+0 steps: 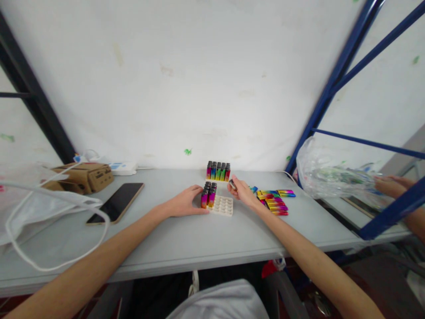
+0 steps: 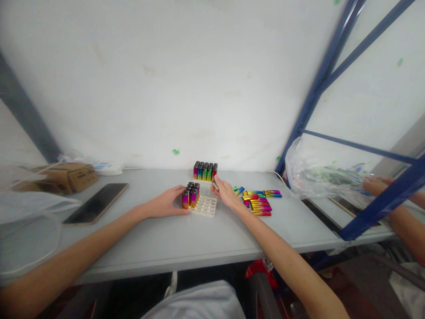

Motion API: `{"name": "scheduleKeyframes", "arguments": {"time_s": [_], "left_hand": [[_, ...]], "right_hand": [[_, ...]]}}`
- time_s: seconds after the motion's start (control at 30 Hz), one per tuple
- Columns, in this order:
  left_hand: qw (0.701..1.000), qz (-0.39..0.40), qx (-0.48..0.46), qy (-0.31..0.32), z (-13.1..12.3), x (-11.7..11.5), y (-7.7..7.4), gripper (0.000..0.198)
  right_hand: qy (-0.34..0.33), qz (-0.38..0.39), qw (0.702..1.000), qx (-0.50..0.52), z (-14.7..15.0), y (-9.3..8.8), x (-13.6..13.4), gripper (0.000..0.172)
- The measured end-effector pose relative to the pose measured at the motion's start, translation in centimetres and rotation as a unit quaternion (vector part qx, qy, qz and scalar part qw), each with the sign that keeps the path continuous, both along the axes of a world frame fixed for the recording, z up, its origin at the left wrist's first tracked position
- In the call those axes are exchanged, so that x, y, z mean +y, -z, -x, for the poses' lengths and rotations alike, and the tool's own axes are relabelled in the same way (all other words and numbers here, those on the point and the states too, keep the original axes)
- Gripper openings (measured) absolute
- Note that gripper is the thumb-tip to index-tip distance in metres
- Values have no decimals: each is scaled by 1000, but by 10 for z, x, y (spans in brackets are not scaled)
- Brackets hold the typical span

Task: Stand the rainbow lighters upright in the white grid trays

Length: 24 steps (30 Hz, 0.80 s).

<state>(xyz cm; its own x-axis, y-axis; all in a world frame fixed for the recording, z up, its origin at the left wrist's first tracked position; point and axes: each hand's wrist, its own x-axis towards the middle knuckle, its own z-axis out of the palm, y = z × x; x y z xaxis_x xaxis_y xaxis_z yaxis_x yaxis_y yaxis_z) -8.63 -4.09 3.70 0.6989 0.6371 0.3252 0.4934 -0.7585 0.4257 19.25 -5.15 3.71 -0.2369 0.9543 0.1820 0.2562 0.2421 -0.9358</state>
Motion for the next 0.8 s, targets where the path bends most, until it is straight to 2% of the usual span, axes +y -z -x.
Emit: {"name": "scheduleKeyframes", "arguments": {"time_s": [0.13,0.27,0.37,0.47,0.63,0.8], "left_hand": [[1000,-4,-5,2,-1,0,2,66],[1000,1,-1,-13,-2,-1,6,68],[1000,5,-5,-20,-4,-2,7,68],[1000,7,-12,-22,-5,-3,6,69],[1000,13,-16,-21,-4,-3,6,70],[1000,9,-12,-24,-5,-2,7,70]], "right_hand": [[-24,-63,997,33,1,-5,-4,59],[-25,-154,986,-63,0,-13,-12,45],[-13,-212,968,-132,2,-18,-20,40],[-25,-205,968,-145,7,-22,-29,39],[-56,-150,978,-137,15,-27,-40,38],[-99,-161,965,-181,19,-26,-39,35]]}}
